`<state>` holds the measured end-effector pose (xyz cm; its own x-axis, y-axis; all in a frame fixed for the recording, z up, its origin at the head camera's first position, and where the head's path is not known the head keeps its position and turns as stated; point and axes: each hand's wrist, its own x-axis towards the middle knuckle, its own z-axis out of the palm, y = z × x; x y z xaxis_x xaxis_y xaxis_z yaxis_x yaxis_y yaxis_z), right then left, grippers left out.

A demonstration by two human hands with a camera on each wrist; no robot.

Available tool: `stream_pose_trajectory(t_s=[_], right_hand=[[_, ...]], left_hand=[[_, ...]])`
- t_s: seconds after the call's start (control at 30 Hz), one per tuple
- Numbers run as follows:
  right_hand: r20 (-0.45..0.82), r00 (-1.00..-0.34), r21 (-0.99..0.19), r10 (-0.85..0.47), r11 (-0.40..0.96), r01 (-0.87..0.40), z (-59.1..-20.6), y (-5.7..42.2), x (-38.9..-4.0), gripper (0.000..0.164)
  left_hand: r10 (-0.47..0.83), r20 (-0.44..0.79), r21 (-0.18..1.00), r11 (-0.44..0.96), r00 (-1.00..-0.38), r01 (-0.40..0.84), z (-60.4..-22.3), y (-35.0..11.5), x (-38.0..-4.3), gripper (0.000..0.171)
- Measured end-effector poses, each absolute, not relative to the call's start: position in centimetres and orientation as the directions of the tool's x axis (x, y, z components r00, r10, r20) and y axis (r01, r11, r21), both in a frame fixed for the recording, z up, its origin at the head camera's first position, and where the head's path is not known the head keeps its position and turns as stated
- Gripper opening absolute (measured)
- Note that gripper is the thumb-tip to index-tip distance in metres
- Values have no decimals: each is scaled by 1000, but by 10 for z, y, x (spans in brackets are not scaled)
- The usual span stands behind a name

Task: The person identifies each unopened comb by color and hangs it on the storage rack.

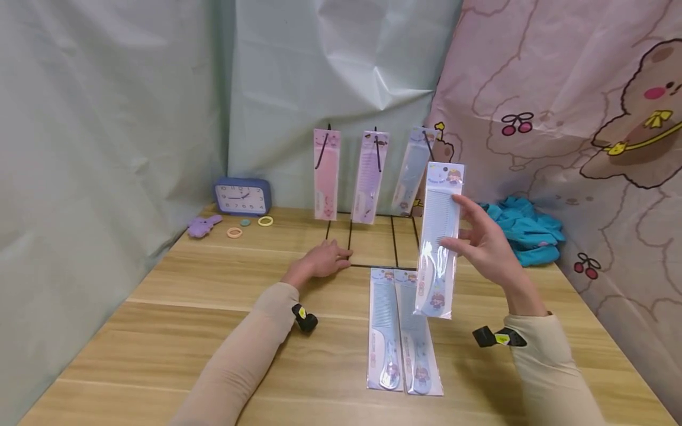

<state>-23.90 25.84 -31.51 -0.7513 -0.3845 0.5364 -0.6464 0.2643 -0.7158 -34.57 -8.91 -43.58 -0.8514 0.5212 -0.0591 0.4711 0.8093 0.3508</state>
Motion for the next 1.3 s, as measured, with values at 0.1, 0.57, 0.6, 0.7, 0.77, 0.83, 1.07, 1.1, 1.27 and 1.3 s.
stream_pose_trajectory(t_s=[0.1, 0.57, 0.6, 0.7, 0.77, 0.83, 1.07, 1.1, 1.27, 1.3], right_hand=[[548, -742, -709, -385, 257, -657, -314, 251, -246, 82], [541, -763, -694, -355, 323, -643, -312, 238, -258, 84], [537, -767, -698, -352, 326, -638, -312, 239, -257, 84], [523, -776, -710, -353, 322, -626, -314, 240, -257, 84], [519, -775, -715, -360, 314, -624, -316, 241, -257, 84], [520, -772, -714, -364, 311, -627, -318, 241, -258, 83], [478, -830, -725, -288, 404, -558, -319, 234, -276, 81], [466, -841, -726, -273, 425, -540, -318, 232, -282, 81], [423, -875, -716, -235, 505, -482, -312, 228, -317, 80], [416, -879, -719, -232, 509, -474, -311, 229, -324, 80]], left_hand=[[516, -57, 351, 812, -854, 467, -436, -89, -346, 46], [519, -63, 343, 813, -853, 470, -434, -87, -345, 47], [519, -60, 340, 814, -853, 471, -434, -87, -345, 47], [517, -59, 338, 815, -854, 470, -433, -87, -344, 47], [515, -64, 333, 819, -855, 468, -433, -88, -344, 47], [514, -70, 335, 819, -855, 465, -433, -88, -344, 47], [506, -72, 354, 818, -859, 453, -433, -87, -343, 46], [503, -73, 356, 820, -861, 448, -433, -87, -342, 46], [493, -68, 354, 825, -867, 441, -432, -87, -342, 46], [497, -67, 353, 823, -865, 445, -433, -87, -342, 45]])
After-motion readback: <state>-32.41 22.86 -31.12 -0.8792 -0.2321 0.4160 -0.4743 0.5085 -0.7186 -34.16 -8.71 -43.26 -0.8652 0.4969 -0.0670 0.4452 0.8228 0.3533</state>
